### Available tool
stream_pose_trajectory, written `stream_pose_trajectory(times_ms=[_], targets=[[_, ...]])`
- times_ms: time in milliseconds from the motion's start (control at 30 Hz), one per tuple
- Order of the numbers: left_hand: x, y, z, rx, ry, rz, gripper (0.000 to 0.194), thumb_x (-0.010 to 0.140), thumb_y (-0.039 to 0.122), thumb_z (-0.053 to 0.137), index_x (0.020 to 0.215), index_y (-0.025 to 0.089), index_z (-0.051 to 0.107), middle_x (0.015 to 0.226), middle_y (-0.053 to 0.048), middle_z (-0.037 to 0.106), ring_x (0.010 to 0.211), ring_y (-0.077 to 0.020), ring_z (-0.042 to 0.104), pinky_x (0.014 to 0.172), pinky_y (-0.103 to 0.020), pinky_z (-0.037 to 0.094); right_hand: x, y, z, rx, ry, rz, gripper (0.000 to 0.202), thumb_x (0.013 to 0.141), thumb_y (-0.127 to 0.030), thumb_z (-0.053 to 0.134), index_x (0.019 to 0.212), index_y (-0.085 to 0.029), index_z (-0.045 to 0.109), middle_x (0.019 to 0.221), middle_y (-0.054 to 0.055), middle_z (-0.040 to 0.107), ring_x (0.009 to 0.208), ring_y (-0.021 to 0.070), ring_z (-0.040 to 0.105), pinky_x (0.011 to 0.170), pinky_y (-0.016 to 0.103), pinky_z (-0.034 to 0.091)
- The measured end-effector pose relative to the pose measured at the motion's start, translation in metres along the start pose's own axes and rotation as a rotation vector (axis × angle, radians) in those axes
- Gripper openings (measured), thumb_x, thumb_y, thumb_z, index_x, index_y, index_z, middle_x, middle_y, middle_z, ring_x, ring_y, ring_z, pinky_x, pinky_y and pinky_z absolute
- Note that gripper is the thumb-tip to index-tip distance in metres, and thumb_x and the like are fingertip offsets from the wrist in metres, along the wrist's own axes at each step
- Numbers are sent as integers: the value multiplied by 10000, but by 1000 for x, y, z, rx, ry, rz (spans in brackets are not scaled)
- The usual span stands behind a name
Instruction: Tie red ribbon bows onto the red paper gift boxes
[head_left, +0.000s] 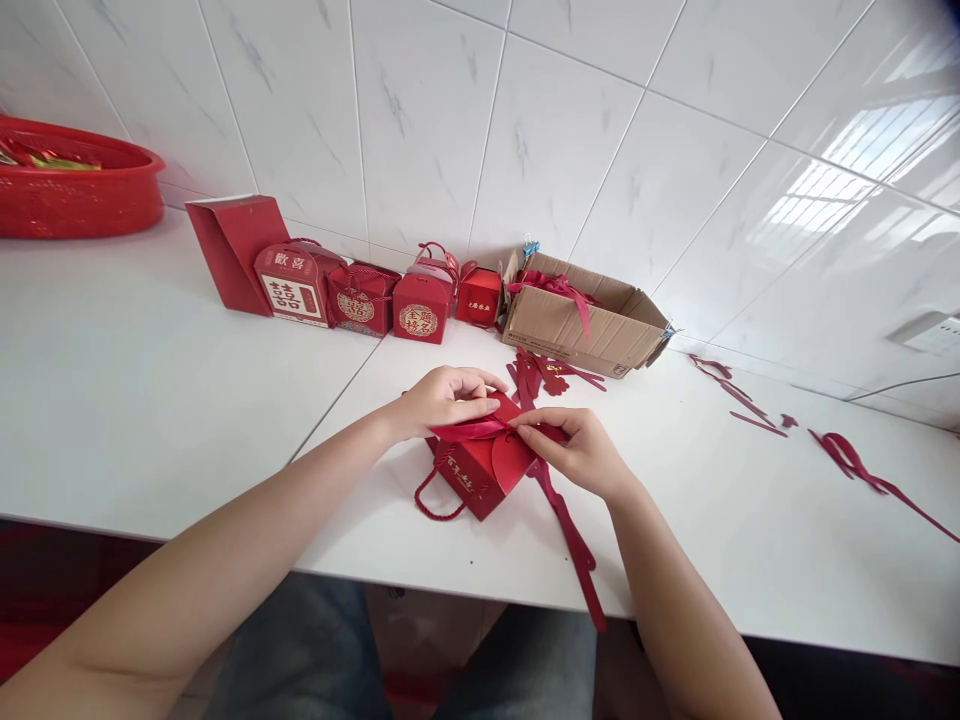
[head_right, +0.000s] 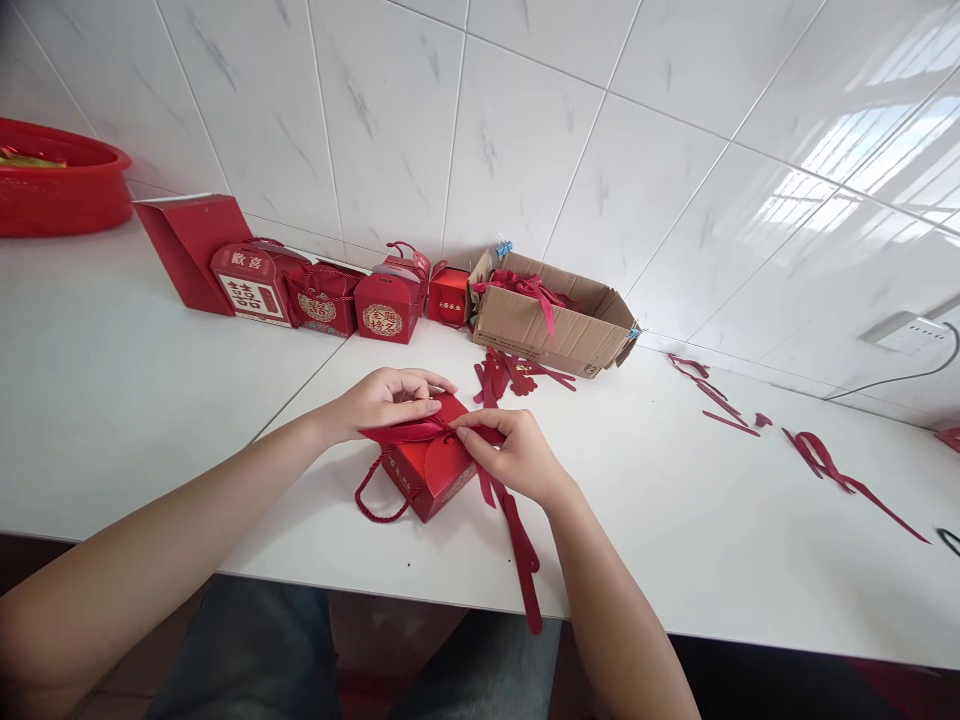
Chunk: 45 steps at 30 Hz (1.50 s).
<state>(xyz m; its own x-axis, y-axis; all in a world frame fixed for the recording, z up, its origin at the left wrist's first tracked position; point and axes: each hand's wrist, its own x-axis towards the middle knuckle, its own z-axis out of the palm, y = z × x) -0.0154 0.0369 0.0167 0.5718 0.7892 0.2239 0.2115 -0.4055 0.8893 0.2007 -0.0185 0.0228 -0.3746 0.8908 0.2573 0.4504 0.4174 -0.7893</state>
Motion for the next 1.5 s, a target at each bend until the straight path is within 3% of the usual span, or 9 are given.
stream_pose_trajectory(times_ms=[133,333,433,600,700,900,1167,1500], targets=[[-1,0,-1,0,-12,8,389,788,463,631,569,158,529,1155,-95,679,1039,-249,621,898,-375,482,-1,0,0,10,-14,-32,263,859,-234,549,1036,-201,741,921,57,747,743,163,658,640,273,519],[-1,3,-1,-15,-32,3,385,801,441,625,571,154,510,1173,-109,666,1021,-256,621,893,-388,469,-3,-4,-2,-143,-106,-67,403,845,-145,476,1169,-218,704,586,-21,624,478,80,423,488,221,369],[-2,6,-1,-34,-49,5,388,805,434,624,565,156,499,1159,-107,663,1042,-256,612,905,-388,458,-4,-8,-1,-184,-111,-65,375,854,-196,525,1187,-228,694,651,-8,677,503,87,463,507,229,395],[-2,8,1,-59,-54,-17,392,813,421,626,560,157,482,1127,-95,654,1036,-243,601,919,-390,444,-4,-9,5,-104,-37,-62,223,849,-303,623,1008,-236,766,877,32,770,681,155,668,626,271,513],[-3,6,2,-76,-47,-51,386,817,426,625,573,155,496,1136,-88,639,1018,-234,600,901,-383,451,-4,-7,7,-35,-9,-97,179,847,-290,643,950,-230,777,898,38,772,745,178,706,649,275,539],[-2,2,1,-24,-21,-11,375,816,401,634,567,151,508,1108,-83,641,990,-224,603,862,-358,449,-3,-4,6,-31,-37,-171,150,853,-259,645,894,-210,781,799,37,764,625,141,661,569,248,516],[-2,1,-2,91,10,99,352,835,387,612,580,154,547,1039,-67,644,883,-176,602,811,-318,449,-2,-1,6,21,-41,-197,150,853,-287,653,876,-212,781,773,46,751,612,138,630,552,251,499],[-3,1,-5,207,33,150,322,833,410,613,634,157,615,1043,-69,588,876,-172,614,862,-333,468,-2,1,3,0,-65,-214,149,857,-271,651,868,-191,776,706,41,721,567,115,548,533,252,444]])
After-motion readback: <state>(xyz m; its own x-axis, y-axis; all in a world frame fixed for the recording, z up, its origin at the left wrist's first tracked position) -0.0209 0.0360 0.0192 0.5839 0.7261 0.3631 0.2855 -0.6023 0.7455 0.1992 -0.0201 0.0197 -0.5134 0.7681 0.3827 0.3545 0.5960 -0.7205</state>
